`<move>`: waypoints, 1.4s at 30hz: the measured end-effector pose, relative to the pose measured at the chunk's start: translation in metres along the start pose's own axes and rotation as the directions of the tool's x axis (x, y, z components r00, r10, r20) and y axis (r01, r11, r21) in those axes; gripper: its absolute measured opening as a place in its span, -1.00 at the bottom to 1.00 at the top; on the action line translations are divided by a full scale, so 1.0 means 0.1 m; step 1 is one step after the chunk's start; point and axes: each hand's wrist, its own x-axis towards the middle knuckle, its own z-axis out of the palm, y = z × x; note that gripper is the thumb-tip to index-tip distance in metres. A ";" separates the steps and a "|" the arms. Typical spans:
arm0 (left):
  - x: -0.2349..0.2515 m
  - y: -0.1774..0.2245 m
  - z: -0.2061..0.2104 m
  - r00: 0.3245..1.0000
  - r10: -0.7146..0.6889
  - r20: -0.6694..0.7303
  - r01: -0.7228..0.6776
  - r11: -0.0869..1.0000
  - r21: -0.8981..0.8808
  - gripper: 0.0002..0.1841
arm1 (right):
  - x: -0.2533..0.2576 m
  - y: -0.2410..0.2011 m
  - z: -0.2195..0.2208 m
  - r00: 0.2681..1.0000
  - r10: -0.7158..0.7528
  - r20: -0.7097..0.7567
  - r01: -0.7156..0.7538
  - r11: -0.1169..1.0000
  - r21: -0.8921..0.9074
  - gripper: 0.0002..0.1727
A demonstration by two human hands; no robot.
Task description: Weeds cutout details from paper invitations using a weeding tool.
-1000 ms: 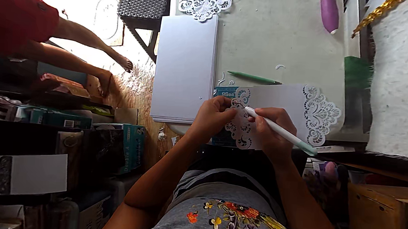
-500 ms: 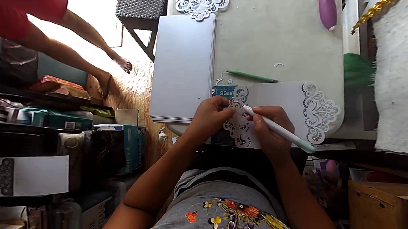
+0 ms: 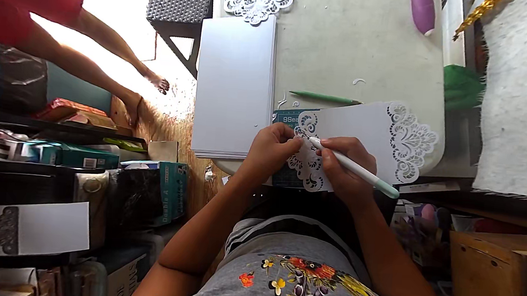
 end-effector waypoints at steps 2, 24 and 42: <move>0.00 0.00 0.00 1.000 -0.004 -0.001 0.004 1.000 -0.016 -0.94 | 0.00 0.00 0.00 1.000 0.000 -0.001 0.000 1.000 0.006 -0.82; 0.00 -0.03 0.00 0.999 0.034 -0.021 -0.033 0.999 0.011 -0.96 | 0.00 0.01 0.00 1.000 -0.006 -0.016 0.007 0.998 0.056 -0.82; 0.02 -0.04 0.01 0.999 0.042 -0.022 -0.041 0.999 0.029 -0.94 | -0.01 0.01 0.00 1.000 -0.010 -0.019 0.011 0.999 0.034 -0.83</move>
